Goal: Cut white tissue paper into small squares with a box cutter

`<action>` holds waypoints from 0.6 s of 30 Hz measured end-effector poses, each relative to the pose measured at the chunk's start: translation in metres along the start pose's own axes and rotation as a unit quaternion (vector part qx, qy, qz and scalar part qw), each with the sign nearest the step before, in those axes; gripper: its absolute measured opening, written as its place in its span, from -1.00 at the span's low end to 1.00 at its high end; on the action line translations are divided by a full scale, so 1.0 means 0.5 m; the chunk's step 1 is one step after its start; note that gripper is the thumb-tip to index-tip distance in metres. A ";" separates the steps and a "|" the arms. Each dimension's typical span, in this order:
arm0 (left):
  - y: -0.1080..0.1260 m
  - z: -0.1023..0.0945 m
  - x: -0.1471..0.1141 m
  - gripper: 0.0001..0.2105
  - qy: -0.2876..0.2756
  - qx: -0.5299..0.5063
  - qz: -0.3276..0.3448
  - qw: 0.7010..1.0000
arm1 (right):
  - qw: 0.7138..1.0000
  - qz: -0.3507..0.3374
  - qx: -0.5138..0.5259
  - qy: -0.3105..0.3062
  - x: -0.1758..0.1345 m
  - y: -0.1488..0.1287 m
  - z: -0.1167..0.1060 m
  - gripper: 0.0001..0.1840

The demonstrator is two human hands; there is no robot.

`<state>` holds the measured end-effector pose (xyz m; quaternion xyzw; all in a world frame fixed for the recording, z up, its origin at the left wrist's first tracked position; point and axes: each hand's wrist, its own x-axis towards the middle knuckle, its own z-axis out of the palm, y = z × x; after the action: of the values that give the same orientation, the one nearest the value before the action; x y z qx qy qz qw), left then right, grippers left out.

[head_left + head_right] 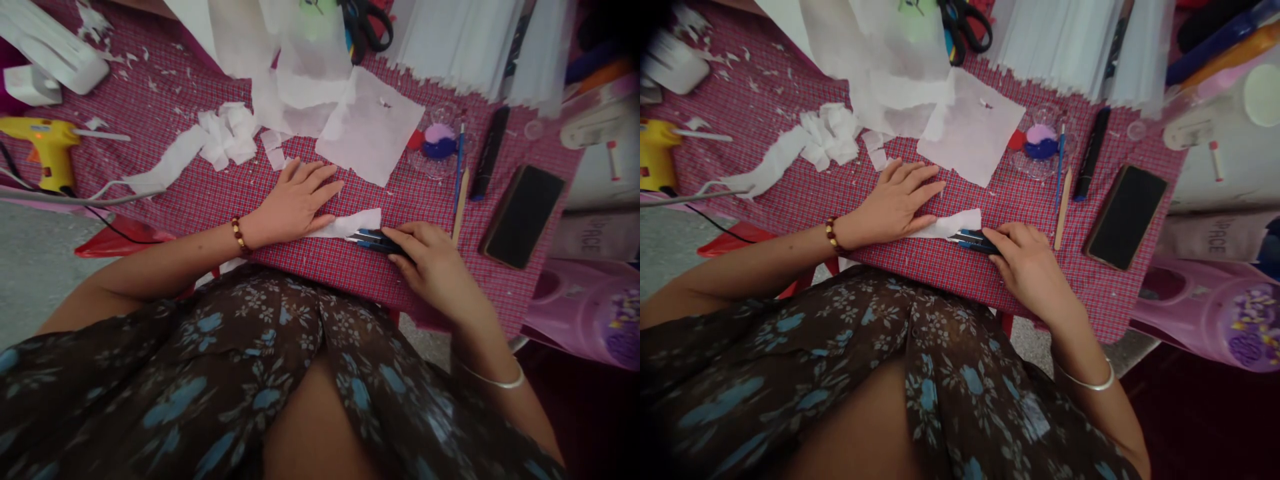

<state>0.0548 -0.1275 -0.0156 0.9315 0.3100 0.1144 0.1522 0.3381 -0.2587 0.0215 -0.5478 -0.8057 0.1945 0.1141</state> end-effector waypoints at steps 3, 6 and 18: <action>0.001 -0.001 0.001 -0.45 -0.002 -0.004 -0.003 1.000 | 1.000 -0.003 0.001 -0.002 0.007 -0.005 0.001 -0.53; 0.003 -0.003 0.002 -0.45 -0.007 -0.004 -0.005 1.000 | 1.000 -0.013 0.001 -0.004 0.009 -0.010 0.001 -0.54; 0.003 -0.004 0.002 -0.43 -0.025 0.022 -0.010 0.999 | 0.997 -0.031 0.043 0.052 -0.056 -0.027 0.025 -0.49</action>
<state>0.0559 -0.1278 -0.0129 0.9338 0.3182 0.0827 0.1408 0.3324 -0.2912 0.0168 -0.5269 -0.8060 0.1964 0.1851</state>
